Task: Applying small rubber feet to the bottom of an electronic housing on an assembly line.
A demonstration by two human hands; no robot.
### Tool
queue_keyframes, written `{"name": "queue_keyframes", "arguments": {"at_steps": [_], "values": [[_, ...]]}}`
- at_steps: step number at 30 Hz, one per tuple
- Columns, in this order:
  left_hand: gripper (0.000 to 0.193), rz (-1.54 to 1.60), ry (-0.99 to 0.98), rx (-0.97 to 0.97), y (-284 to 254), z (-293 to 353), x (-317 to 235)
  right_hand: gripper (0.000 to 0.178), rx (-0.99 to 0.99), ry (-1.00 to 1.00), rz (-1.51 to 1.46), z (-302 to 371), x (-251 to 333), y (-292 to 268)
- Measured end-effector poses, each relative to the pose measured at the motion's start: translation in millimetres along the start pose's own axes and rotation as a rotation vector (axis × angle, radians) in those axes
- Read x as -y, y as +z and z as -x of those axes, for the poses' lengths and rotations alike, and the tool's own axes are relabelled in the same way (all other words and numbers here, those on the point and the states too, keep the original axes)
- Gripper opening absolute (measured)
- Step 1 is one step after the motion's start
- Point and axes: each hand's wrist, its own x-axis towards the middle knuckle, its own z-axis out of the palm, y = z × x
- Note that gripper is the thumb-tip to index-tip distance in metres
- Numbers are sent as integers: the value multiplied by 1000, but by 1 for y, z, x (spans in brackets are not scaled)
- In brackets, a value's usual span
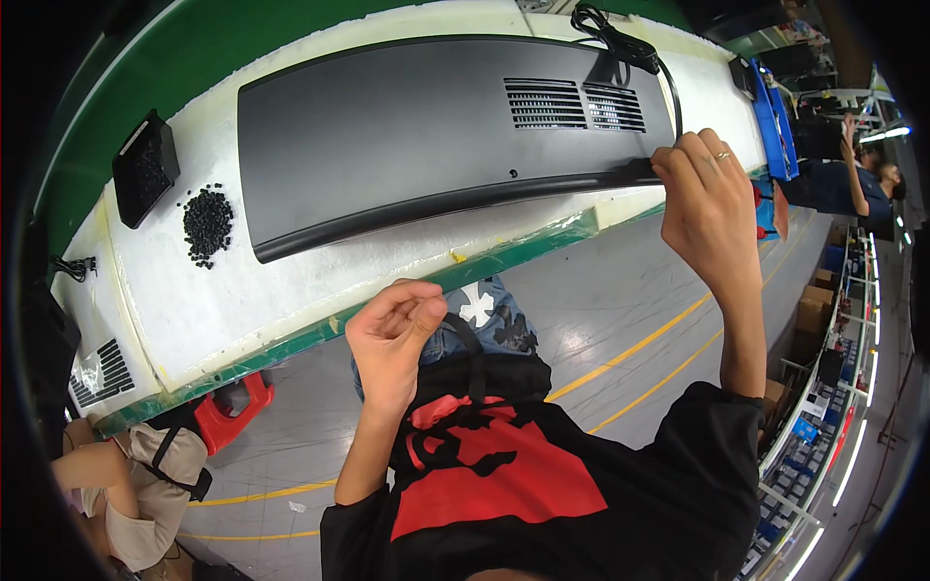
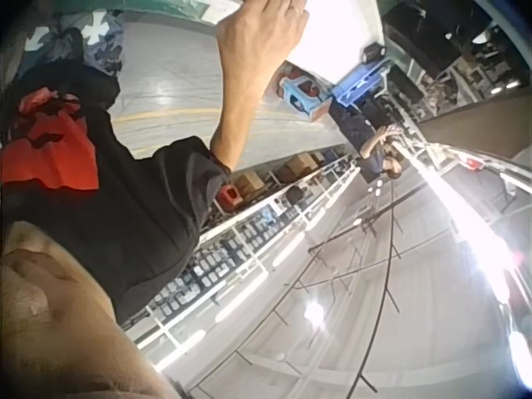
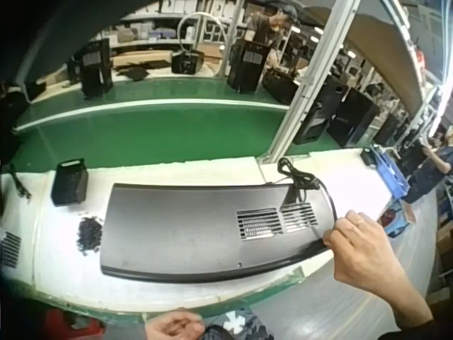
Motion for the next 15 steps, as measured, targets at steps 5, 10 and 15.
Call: {"name": "queue_keyframes", "arguments": {"at_steps": [5,10,15], "values": [[22,39,-5,-12,2,-1,-2,12,-116,207,-279,27,8,19],[24,156,18,65,5,-3,-5,13,-148,344,-374,31,20,25],[22,439,-93,239,13,-2,-13,27,-221,231,-255,38,12,31]]}}
